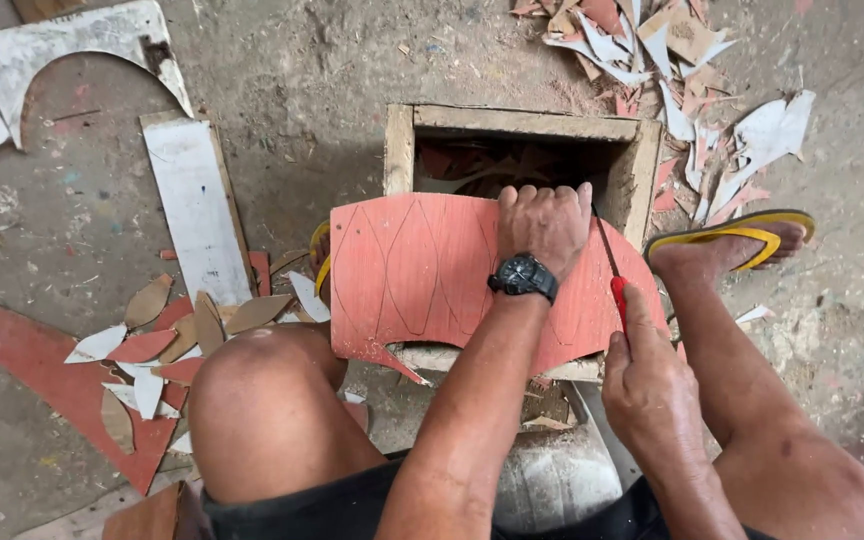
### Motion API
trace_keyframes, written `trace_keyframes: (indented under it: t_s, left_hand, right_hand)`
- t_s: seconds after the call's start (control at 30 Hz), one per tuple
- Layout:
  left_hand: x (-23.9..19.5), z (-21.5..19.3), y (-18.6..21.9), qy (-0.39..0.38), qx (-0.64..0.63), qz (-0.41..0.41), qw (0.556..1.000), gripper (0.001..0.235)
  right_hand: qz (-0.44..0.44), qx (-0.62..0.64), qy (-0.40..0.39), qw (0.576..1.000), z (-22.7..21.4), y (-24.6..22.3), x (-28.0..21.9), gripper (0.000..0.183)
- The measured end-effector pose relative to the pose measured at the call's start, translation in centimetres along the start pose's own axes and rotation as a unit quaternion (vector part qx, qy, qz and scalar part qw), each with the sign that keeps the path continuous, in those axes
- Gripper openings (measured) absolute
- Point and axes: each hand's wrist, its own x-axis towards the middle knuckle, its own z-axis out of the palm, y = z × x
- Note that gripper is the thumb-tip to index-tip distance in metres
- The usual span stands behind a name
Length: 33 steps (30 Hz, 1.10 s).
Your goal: Cutting a curved shape from a thin orange sheet using a utility knife on a wooden support box.
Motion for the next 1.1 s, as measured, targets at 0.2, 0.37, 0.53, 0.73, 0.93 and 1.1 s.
trace_keyframes:
  t_s: [0.2, 0.37, 0.53, 0.73, 0.93, 1.1]
  left_hand:
    - [-0.3, -0.1, 0.6, -0.029, 0.025, -0.015, 0.999, 0.054]
    - [0.2, -0.3, 0.5, -0.004, 0.035, -0.013, 0.999, 0.049]
    - [0.4, 0.2, 0.5, -0.005, 0.002, -0.027, 1.000, 0.049]
    - [-0.2, 0.4, 0.2, -0.035, 0.006, -0.032, 0.999, 0.051]
    - [0.0, 0.4, -0.1, 0.032, 0.009, -0.004, 0.999, 0.047]
    - [0.0, 0.0, -0.2, -0.003, 0.002, -0.011, 1.000, 0.050]
  right_hand:
    - [0.114, 0.026, -0.072, 0.991, -4.5, -2.7, -0.7, 0.065]
    - [0.020, 0.015, -0.030, 0.999, -2.2, -1.7, -0.2, 0.058]
    - [0.123, 0.019, -0.071, 0.990, -4.2, -5.6, 0.1, 0.062]
    - [0.007, 0.011, 0.027, 1.000, -3.6, 0.6, -7.2, 0.058]
    - [0.012, 0.021, 0.142, 0.990, -1.6, 3.0, -11.3, 0.054]
    - [-0.031, -0.035, 0.212, 0.976, -3.1, 3.9, -11.8, 0.053]
